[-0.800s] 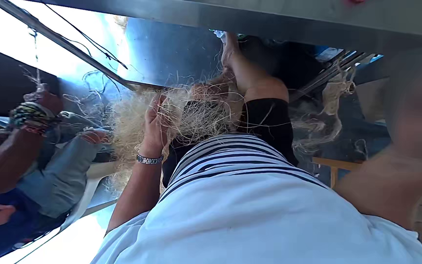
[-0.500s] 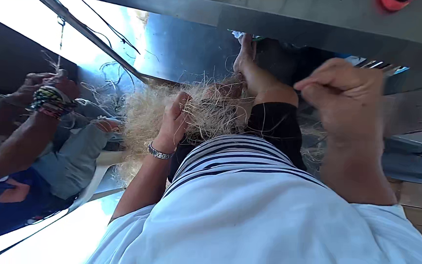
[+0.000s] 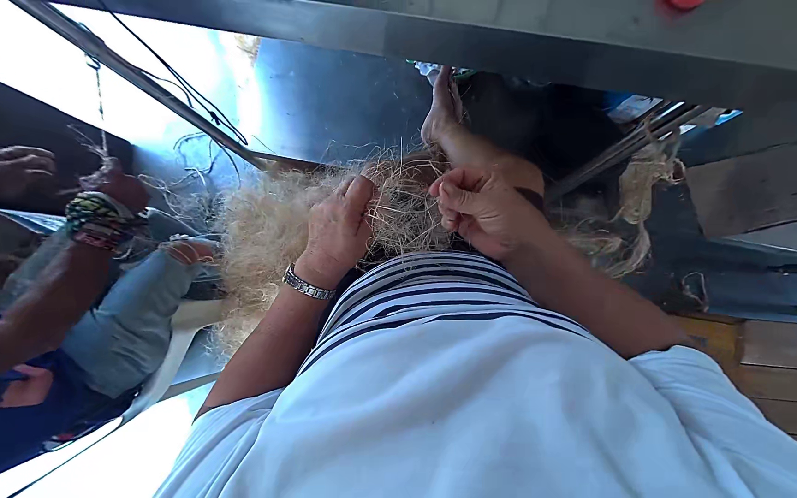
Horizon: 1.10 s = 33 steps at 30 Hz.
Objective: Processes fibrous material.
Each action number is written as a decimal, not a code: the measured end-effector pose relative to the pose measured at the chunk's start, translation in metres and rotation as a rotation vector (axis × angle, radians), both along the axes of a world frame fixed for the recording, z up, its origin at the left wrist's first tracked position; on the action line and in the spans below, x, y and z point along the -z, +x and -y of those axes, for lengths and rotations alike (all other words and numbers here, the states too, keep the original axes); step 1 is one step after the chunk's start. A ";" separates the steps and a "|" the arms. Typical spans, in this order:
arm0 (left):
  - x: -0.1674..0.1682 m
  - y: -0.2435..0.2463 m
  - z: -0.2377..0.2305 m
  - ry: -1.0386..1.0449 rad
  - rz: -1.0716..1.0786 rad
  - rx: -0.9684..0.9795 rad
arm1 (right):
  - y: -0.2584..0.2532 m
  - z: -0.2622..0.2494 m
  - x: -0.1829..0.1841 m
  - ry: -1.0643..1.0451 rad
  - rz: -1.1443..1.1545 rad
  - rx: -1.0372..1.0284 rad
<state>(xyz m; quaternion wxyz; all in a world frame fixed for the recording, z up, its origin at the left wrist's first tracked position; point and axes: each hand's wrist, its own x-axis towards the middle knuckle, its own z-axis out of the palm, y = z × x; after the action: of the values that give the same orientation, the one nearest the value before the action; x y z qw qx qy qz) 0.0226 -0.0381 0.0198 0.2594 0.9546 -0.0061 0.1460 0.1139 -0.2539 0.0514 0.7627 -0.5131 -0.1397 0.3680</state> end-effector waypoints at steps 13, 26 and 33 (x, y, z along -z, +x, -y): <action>0.038 -0.013 -0.080 0.178 -0.568 -0.169 | 0.024 0.118 -0.012 0.076 0.212 0.437; 0.046 -0.042 -0.096 0.127 -0.853 -0.422 | 0.030 0.202 -0.014 -0.039 0.321 0.715; -0.074 -0.026 -0.114 0.117 -0.562 -0.213 | 0.019 0.178 -0.030 -0.203 0.517 0.500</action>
<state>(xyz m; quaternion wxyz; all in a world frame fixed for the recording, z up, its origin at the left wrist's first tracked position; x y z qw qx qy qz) -0.0035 0.0759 0.0938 0.1787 0.9663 0.1574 -0.0979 0.1326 -0.4321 0.0810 0.7139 -0.6803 -0.1611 0.0404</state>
